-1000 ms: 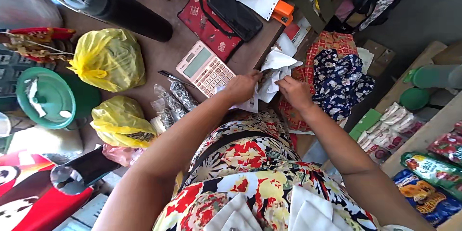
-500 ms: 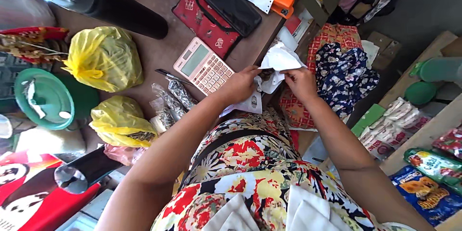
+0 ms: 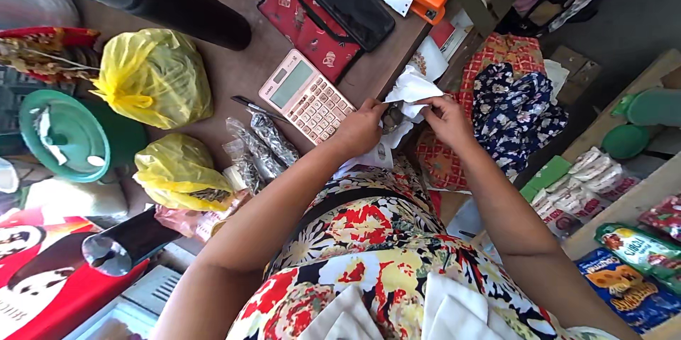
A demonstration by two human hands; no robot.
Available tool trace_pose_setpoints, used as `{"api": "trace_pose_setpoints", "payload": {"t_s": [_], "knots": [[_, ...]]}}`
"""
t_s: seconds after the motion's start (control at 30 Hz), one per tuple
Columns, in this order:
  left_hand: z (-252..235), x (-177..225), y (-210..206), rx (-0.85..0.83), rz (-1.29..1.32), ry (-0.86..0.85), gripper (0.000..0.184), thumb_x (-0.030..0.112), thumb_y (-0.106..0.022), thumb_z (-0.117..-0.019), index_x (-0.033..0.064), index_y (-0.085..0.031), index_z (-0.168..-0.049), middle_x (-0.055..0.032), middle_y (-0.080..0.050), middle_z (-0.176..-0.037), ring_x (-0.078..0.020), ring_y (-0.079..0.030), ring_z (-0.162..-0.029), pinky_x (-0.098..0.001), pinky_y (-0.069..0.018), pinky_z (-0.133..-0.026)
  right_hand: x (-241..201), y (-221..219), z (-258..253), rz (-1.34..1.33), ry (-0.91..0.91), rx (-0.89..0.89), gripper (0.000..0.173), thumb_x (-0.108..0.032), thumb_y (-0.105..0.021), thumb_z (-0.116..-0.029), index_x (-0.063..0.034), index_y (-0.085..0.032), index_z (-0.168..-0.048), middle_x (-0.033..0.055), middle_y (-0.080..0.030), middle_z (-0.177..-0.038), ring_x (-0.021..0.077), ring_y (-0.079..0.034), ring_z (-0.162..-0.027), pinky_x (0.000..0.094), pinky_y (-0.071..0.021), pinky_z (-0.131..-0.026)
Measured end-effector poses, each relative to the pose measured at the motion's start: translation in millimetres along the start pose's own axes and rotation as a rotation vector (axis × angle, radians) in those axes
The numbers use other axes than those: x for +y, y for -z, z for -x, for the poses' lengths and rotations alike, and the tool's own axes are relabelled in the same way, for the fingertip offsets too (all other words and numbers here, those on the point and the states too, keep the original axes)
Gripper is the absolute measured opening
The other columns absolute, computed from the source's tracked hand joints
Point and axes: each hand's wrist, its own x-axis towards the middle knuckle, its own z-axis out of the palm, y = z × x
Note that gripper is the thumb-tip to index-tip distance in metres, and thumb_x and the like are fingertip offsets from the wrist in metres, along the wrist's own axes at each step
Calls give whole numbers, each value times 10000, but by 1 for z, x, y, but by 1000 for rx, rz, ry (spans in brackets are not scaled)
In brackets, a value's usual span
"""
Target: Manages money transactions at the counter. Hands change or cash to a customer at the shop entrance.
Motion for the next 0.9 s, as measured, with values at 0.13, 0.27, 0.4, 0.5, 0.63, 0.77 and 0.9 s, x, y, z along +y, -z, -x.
{"api": "trace_pose_setpoints", "payload": {"t_s": [0.13, 0.27, 0.4, 0.5, 0.63, 0.77, 0.9], "knots": [[-5, 3, 4, -2, -162, 95, 562, 44, -514, -1005, 167, -453, -1550, -272, -422, -1491, -433, -681, -919, -588, -559, -783, 10, 1, 2, -405, -181, 34, 223, -129, -537, -1051, 13, -614, -1204, 8, -608, -899, -2, -465, -621, 194, -419, -578], [-9, 4, 9, -75, -289, 151, 667, 72, -531, -1003, 287, -341, -1605, -305, -422, -1452, -449, -672, -872, -591, -551, -735, 13, 2, 6, -521, -223, 199, 192, -135, -571, -1041, -23, -626, -1187, -64, -607, -827, -43, -422, -541, 150, -383, -509], [-14, 4, 11, -33, -328, 125, 699, 122, -551, -1003, 320, -296, -1623, -300, -447, -1421, -437, -672, -852, -589, -551, -714, 12, -3, 9, -231, -32, 339, 230, -103, -573, -1029, 42, -687, -1167, 98, -728, -1036, 41, -670, -899, 242, -547, -851], [-15, 5, 13, -22, -479, 13, 624, 34, -526, -1004, 302, -439, -1562, -296, -492, -1368, -443, -675, -825, -583, -557, -677, 6, -10, 5, -103, 45, 426, 241, -105, -562, -1035, 27, -722, -1157, 138, -750, -1047, 102, -710, -924, 280, -560, -866], [-9, 9, -8, -124, -662, -247, 304, -48, -503, -988, 25, -674, -1228, -249, -562, -1297, -401, -674, -789, -537, -551, -643, -2, -10, -13, -62, 22, 446, 256, -138, -551, -1043, 13, -729, -1147, 133, -760, -1005, 130, -721, -882, 312, -568, -851], [-11, 5, -32, -189, -573, -338, 231, -6, -507, -997, -32, -685, -1141, -223, -523, -1416, -390, -676, -799, -536, -552, -655, -6, -2, -19, -1, 12, 405, 257, -158, -545, -1046, -10, -729, -1148, 117, -759, -995, 129, -714, -877, 319, -559, -846], [-5, 0, -37, 2, -408, -238, 303, 25, -550, -992, 21, -599, -1291, -210, -550, -1395, -402, -696, -802, -548, -565, -660, -2, -17, 7, 371, 248, 207, 281, -77, -520, -1038, -45, -753, -1191, 147, -750, -1180, 347, -750, -987, 549, -590, -822]]}}
